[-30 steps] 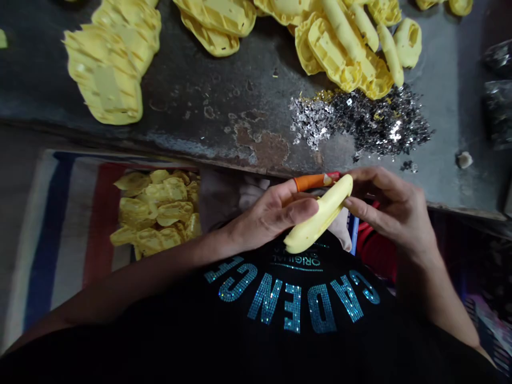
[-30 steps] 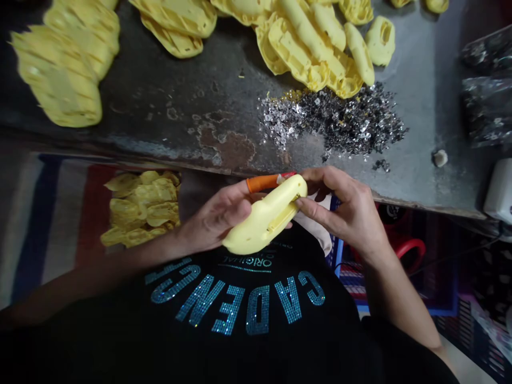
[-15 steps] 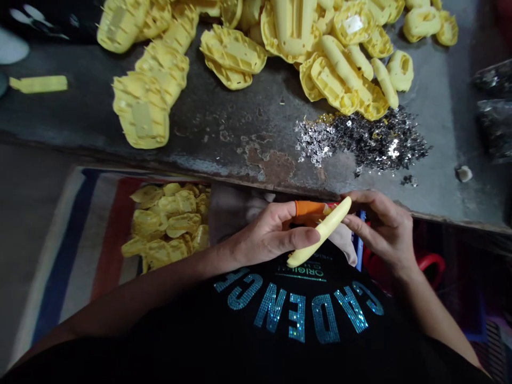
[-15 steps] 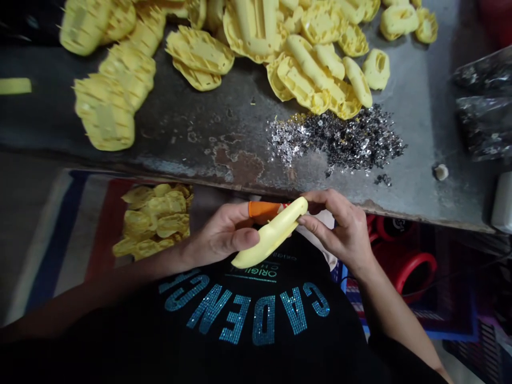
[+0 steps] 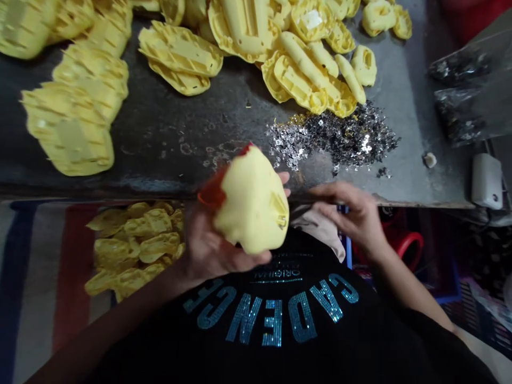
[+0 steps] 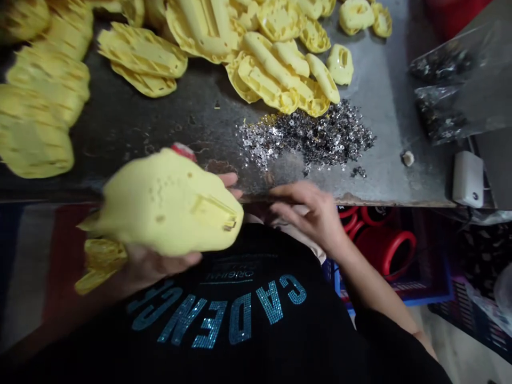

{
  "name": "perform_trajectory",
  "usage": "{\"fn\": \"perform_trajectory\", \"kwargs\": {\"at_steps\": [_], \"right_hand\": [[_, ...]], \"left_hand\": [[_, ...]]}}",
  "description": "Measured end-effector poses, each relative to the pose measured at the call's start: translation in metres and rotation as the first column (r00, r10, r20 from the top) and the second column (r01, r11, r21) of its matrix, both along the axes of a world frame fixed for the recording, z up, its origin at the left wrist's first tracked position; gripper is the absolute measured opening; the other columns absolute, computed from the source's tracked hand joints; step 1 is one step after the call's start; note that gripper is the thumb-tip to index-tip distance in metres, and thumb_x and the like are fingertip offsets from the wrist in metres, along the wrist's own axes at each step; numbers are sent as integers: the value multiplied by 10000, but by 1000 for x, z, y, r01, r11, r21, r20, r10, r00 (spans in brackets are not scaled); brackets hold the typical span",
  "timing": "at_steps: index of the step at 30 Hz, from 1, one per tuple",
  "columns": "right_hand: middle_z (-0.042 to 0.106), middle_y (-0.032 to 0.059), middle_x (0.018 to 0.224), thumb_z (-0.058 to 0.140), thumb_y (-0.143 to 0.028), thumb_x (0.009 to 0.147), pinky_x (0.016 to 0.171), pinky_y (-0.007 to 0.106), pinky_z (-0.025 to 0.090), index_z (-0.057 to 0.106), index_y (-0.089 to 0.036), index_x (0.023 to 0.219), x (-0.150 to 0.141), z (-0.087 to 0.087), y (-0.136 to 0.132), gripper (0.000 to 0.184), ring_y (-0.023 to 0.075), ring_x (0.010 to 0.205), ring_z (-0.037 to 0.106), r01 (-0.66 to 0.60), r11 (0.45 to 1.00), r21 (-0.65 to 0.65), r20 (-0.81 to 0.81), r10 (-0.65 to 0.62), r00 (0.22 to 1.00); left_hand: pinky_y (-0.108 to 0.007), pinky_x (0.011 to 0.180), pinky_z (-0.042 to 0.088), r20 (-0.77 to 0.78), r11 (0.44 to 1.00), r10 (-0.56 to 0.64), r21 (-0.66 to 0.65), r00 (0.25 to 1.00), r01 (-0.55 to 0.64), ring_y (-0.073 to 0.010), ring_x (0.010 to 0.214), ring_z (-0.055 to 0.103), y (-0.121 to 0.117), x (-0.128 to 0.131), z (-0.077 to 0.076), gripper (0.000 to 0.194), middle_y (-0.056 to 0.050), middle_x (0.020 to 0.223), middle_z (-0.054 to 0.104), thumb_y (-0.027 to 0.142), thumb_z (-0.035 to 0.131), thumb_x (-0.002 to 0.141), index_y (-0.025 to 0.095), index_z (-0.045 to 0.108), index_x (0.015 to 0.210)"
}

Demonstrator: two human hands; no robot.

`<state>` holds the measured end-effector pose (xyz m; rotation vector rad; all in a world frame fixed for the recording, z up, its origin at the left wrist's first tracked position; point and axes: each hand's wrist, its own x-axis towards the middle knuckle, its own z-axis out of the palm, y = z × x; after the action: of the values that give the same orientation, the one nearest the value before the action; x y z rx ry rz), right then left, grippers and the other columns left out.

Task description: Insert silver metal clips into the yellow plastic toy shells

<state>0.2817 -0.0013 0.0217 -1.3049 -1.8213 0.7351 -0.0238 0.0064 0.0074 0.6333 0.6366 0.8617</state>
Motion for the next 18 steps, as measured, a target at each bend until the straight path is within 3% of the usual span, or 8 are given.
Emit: {"fn": "perform_trajectory", "kwargs": {"at_steps": [3,6,9,12,15,18], "right_hand": [[871,68,1118,741,-284,1123,999,512,584,891,-305,1105,43,-5,21,153,290,1067,759,171,957,233,262,-231,937],[847,46,1109,731,-273,1112,990,516,544,880,-335,1109,61,-19,39,161,300,1045,715,127,930,345,458,-285,842],[825,42,1056,719,-270,1110,951,488,541,842,-315,1086,62,-28,45,133,299,1024,693,101,937,334,506,-269,819],[809,43,1023,703,-268,1112,927,462,560,793,-293,1074,66,-22,41,101,290,1006,699,90,947,307,486,-238,841],[808,44,1022,681,-246,1125,900,442,562,772,-291,1087,74,-12,31,108,278,977,695,37,954,296,501,-188,845],[807,54,1002,658,-238,1141,882,448,558,787,-282,1076,78,-7,19,150,281,953,684,-20,959,282,549,-144,823]], "left_hand": [[-487,1166,706,36,962,168,212,985,-172,-411,1628,640,7,18,2,825,-71,1590,812,432,1063,814,349,737,1568],[-434,1020,763,33,963,212,160,977,-215,-381,1506,722,7,34,5,668,-84,1507,840,540,1003,900,289,768,1472],[-472,999,769,17,978,194,76,981,-195,-380,1438,754,5,40,8,698,-73,1435,857,546,1040,852,313,756,1445],[-495,1007,767,1,985,168,34,986,-168,-385,1395,776,3,42,9,690,-89,1492,844,569,1018,872,301,771,1458],[-422,916,773,7,991,133,29,991,-133,-391,1317,817,2,45,5,623,-120,1500,850,638,921,942,239,836,1412],[-297,702,727,91,1000,0,-8,996,1,-351,1129,878,3,47,-1,620,-132,1392,895,694,818,1001,214,870,1390]]}}
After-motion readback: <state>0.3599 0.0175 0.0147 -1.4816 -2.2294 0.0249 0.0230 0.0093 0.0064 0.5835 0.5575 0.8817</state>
